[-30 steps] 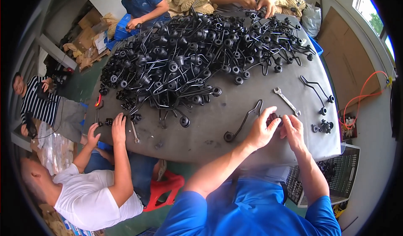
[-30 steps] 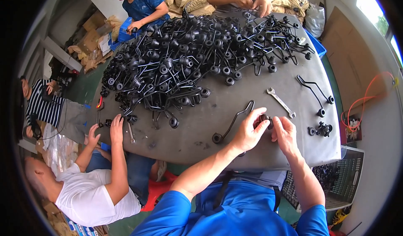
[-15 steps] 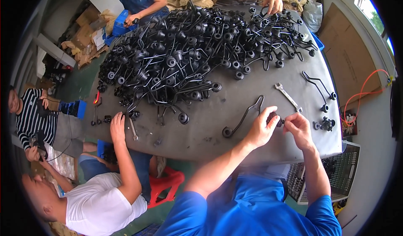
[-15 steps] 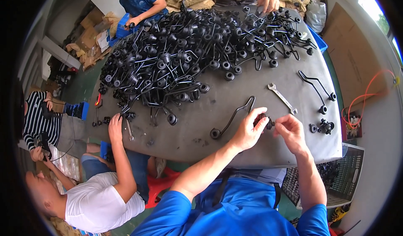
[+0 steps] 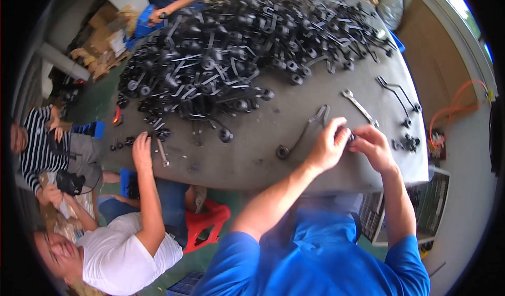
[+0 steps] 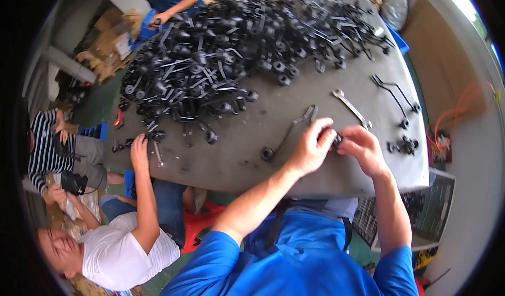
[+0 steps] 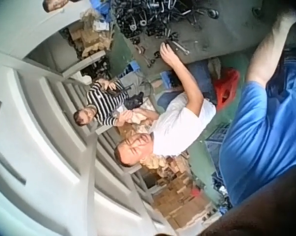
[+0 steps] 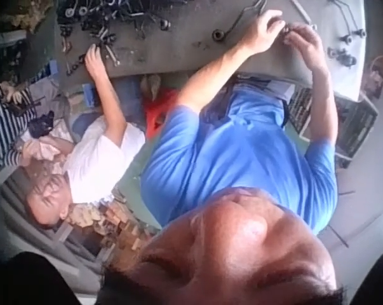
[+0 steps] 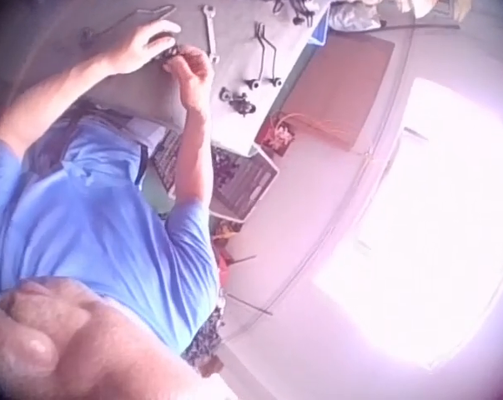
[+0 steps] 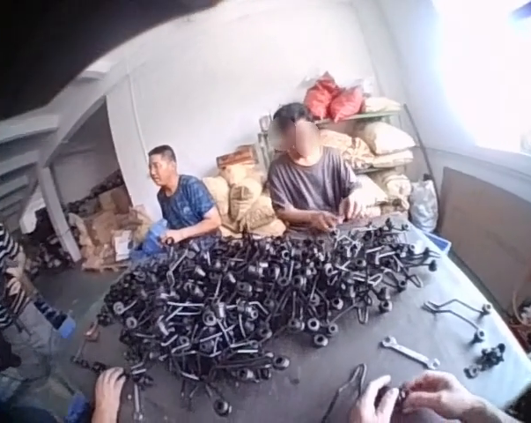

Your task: Assemble black mechanical components by hand at a workshop table.

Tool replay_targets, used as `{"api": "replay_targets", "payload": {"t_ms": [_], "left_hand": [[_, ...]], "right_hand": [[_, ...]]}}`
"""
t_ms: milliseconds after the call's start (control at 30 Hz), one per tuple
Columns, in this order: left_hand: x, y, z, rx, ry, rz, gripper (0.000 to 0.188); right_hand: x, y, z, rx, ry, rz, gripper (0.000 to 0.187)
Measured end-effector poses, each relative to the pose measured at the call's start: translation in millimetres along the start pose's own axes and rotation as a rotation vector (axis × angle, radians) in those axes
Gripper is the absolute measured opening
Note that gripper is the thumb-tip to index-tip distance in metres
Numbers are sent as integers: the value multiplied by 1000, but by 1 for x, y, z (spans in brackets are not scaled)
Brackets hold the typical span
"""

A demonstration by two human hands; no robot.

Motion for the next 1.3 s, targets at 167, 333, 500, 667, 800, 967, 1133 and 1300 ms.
{"api": "replay_targets", "payload": {"t_ms": [167, 333, 500, 667, 800, 967, 1133, 1300], "left_hand": [[-1, -3, 1, -48, -106, -76, 31], [6, -5, 0, -71, -177, -88, 32], [2, -7, 0, -67, -145, -8, 31], [-5, -3, 2, -40, -65, 15, 30], [-4, -2, 3, -55, -85, 43, 30], [-6, -2, 3, -70, -180, 21, 32], [-8, 1, 8, -69, -161, 58, 34], [0, 6, 18, -133, -165, 87, 33]], "right_hand": [[13, -9, 6, -83, -76, 67, 16], [11, -11, 2, -152, 157, -4, 19], [6, -10, 3, -136, 126, 41, 20], [7, -8, 4, -101, 147, 115, 20], [9, -11, 3, -142, 98, -25, 21], [12, -15, 5, -153, 150, -50, 21], [17, -15, 6, -114, 49, -1, 20], [14, -20, 3, -111, -9, -4, 20]]}}
Point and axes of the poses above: each hand's wrist, its own z-axis towards the middle knuckle, its own y-axis out of the palm, x = y × z, the point moved 3 cm from there along z, towards the middle knuckle, and after that the axes turned 5 degrees about -z, right-handed, at the moved point
